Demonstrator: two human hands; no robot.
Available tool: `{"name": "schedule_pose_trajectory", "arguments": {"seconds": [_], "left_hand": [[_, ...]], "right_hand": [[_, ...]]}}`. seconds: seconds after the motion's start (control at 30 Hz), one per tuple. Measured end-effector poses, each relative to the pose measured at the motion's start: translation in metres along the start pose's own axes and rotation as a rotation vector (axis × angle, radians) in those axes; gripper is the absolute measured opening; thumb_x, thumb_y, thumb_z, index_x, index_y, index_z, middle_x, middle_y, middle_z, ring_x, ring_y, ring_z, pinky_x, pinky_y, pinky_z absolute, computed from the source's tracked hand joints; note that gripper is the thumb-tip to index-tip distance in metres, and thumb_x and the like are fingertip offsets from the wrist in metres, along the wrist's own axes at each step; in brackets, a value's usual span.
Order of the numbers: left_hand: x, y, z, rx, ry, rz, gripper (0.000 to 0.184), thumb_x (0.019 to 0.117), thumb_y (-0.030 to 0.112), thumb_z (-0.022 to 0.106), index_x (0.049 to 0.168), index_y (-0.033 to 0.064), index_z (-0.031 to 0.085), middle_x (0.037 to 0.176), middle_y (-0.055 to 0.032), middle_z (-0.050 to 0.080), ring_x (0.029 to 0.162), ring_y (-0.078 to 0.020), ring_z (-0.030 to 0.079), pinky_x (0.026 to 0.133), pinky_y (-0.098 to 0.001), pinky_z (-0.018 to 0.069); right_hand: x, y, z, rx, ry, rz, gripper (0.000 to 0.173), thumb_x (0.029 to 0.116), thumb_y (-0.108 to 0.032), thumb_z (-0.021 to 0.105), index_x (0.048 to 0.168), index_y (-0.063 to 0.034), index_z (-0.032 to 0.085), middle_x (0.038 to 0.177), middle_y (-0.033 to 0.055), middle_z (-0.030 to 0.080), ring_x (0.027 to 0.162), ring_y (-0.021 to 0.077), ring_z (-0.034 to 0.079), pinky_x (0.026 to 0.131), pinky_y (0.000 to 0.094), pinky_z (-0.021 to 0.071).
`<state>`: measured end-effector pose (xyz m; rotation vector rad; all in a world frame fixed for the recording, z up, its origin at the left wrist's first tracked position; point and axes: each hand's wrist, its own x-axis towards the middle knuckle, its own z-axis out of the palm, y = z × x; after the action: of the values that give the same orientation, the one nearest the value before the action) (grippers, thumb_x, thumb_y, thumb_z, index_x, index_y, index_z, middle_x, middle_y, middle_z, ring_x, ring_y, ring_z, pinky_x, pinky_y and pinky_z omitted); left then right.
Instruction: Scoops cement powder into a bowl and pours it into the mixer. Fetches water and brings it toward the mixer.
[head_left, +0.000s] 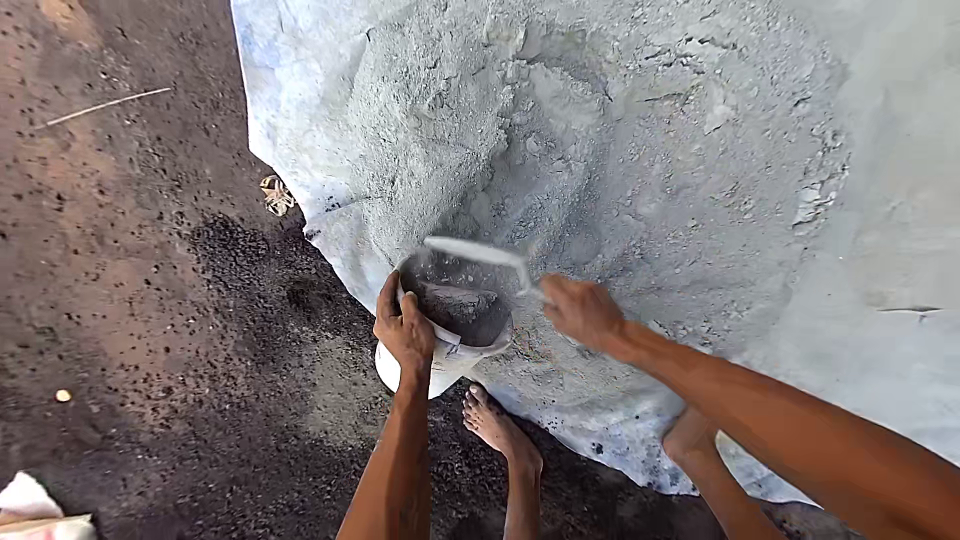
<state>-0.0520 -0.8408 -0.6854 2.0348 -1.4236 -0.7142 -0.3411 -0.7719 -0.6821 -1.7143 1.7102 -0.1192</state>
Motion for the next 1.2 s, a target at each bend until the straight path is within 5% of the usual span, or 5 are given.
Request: {"name": "schedule_pose_trajectory", "arguments": {"seconds": [0.13, 0.2, 0.33, 0.67, 1.2], "left_hand": [[0.002, 0.005, 0.003, 0.057, -0.015, -0.002, 0.041, 0.0948, 0.017, 0.052, 0.132, 0.0107, 0.068, 0.129, -0.009, 0.07, 0.121, -0.0179, 0.065, 0.102, -0.0433, 0.05], [0.004, 0.004, 0.003, 0.056, -0.023, -0.018, 0.042, 0.0928, 0.017, 0.054, 0.133, 0.0108, 0.067, 0.13, -0.0089, 0.07, 0.12, -0.0173, 0.065, 0.102, -0.0428, 0.0501], [0.006, 0.001, 0.004, 0.032, -0.02, -0.016, 0.044, 0.0907, 0.016, 0.057, 0.133, 0.0095, 0.067, 0.13, -0.0095, 0.069, 0.121, -0.0164, 0.064, 0.102, -0.0411, 0.0499], [0.011, 0.01, 0.0, 0.089, -0.118, -0.211, 0.067, 0.0853, 0.018, 0.066, 0.15, 0.0124, 0.05, 0.138, -0.0147, 0.063, 0.123, -0.0276, 0.062, 0.1, -0.0534, 0.0507], [0.008, -0.002, -0.015, -0.165, -0.122, -0.177, 0.061, 0.0809, 0.007, 0.069, 0.141, 0.0114, 0.061, 0.13, -0.0095, 0.069, 0.11, -0.0176, 0.068, 0.09, -0.0423, 0.057]], "right_hand": [[0.037, 0.111, -0.107, -0.098, 0.319, 0.302, 0.031, 0.0997, -0.028, 0.056, 0.114, -0.0008, 0.062, 0.084, 0.0245, 0.066, 0.073, 0.0464, 0.067, 0.058, 0.0653, 0.0504], [0.062, 0.154, -0.144, -0.142, 0.314, 0.496, 0.037, 0.1003, -0.029, 0.055, 0.122, 0.0011, 0.058, 0.092, 0.0323, 0.067, 0.087, 0.0546, 0.067, 0.071, 0.0715, 0.0504], [0.08, 0.178, -0.118, -0.137, 0.098, 0.576, 0.035, 0.096, -0.019, 0.063, 0.124, 0.0016, 0.06, 0.103, 0.034, 0.067, 0.098, 0.0547, 0.067, 0.079, 0.0725, 0.0515], [0.024, 0.126, 0.001, 0.113, -0.052, 0.539, 0.03, 0.0896, -0.016, 0.071, 0.114, -0.0003, 0.064, 0.092, 0.0244, 0.069, 0.086, 0.0432, 0.07, 0.077, 0.0645, 0.0548], [0.018, -0.02, 0.063, 0.145, -0.326, 0.343, 0.037, 0.0921, -0.021, 0.065, 0.124, -0.0039, 0.061, 0.101, 0.0226, 0.07, 0.098, 0.0409, 0.069, 0.085, 0.0607, 0.0548]]}}
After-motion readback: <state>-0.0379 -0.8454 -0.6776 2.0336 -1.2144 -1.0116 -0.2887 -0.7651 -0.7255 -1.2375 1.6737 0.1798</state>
